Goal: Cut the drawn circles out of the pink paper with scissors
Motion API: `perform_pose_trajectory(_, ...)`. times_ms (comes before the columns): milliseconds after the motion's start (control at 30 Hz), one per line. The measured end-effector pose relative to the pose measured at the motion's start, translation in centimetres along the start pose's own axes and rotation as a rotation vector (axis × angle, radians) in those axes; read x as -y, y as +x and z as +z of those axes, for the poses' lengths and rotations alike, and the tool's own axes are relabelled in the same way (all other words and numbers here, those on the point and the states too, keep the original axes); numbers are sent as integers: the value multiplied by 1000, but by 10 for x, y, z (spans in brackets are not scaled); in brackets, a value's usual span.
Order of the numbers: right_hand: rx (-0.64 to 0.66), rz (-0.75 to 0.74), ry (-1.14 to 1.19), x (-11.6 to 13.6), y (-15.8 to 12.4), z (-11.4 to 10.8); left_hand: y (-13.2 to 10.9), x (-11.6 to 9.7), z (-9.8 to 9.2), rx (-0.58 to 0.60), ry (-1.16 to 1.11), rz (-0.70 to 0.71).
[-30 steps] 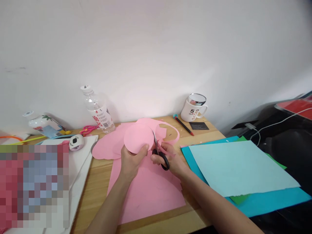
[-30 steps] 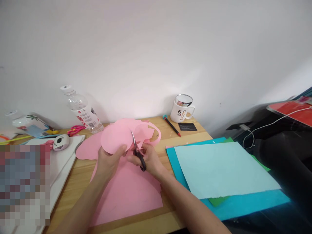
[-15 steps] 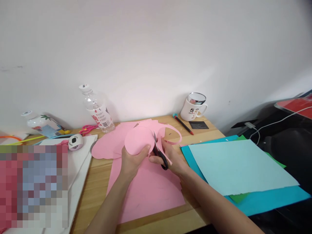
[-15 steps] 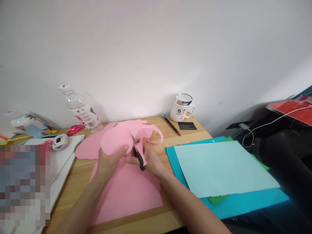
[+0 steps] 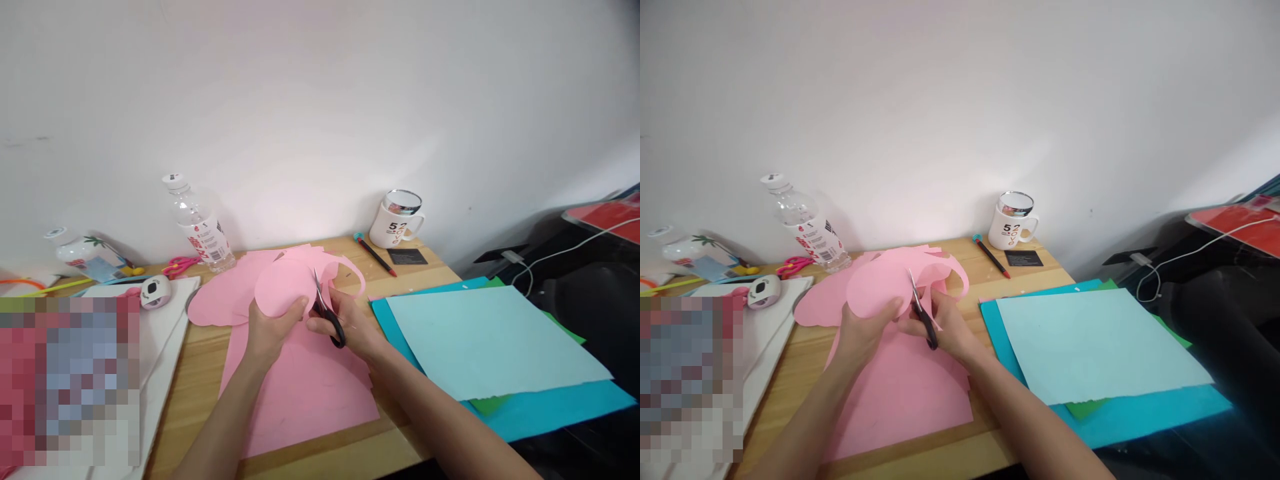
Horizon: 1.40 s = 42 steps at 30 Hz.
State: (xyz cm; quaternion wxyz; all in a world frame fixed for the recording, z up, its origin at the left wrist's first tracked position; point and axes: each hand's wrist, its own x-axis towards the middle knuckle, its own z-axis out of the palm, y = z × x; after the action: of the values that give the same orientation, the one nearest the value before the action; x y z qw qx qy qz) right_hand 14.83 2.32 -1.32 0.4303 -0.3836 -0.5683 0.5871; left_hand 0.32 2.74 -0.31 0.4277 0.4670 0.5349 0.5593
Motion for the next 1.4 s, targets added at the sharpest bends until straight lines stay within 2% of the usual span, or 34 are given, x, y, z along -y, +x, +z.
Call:
perform_pose_trajectory(200,-23,-1,12,-2,2,1,0,3,-1,-5,-22,7)
perform_pose_trajectory(733,-45,58,36,-2,2,2,-1,-12,2,-15,-56,-19)
perform_pose_trajectory(933,-101,60,18,-5,1,5,3,-4,1,-9,-149,17)
perform_pose_trajectory(1200,-50,63,53,2,-1,7,-1,-3,2,-7,34,16)
perform_pose_trajectory(1400,-129,48,-102,8,-2,4,-1,-3,2,64,-1,20)
